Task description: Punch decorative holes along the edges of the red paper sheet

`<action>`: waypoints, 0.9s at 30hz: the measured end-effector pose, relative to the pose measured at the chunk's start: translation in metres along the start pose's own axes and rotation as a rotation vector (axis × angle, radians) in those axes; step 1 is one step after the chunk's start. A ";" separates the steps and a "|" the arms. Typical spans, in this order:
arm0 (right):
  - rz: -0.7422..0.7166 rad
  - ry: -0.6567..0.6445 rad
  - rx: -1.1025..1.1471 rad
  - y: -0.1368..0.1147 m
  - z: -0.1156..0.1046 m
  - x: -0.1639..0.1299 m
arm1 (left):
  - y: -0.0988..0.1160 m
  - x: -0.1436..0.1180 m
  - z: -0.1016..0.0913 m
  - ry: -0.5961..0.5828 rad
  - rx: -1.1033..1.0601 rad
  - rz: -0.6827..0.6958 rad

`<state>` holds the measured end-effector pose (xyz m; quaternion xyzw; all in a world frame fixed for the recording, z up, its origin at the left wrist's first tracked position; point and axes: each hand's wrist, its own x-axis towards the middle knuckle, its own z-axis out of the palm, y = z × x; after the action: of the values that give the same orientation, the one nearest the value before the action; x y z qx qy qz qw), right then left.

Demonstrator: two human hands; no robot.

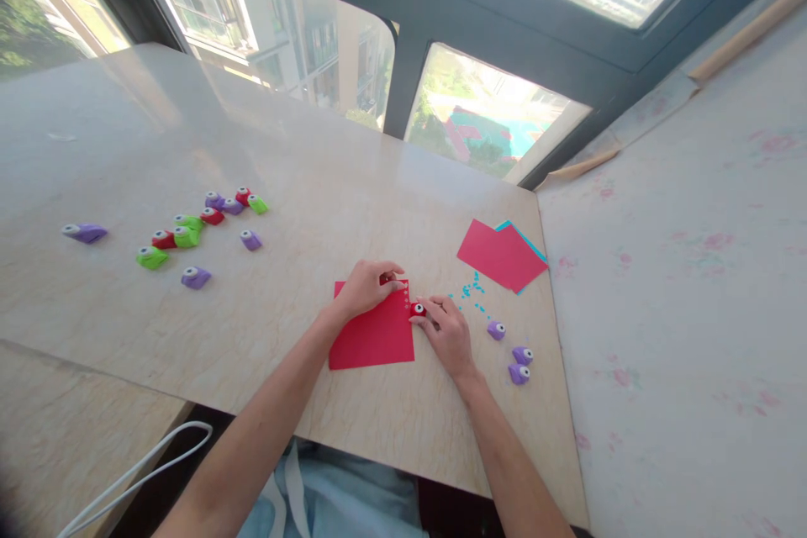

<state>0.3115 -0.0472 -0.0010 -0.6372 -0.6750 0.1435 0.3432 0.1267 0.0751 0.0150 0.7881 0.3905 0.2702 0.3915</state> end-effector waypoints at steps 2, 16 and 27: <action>-0.003 0.009 -0.002 0.001 0.000 0.000 | -0.002 0.001 0.000 0.001 -0.036 -0.010; 0.010 0.026 0.015 0.003 0.000 0.000 | -0.003 0.004 0.003 -0.007 0.002 -0.020; 0.010 -0.002 0.028 0.006 -0.001 -0.001 | 0.000 0.005 0.004 0.003 0.055 -0.018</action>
<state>0.3164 -0.0473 -0.0042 -0.6357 -0.6700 0.1551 0.3508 0.1323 0.0771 0.0134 0.7947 0.4054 0.2572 0.3715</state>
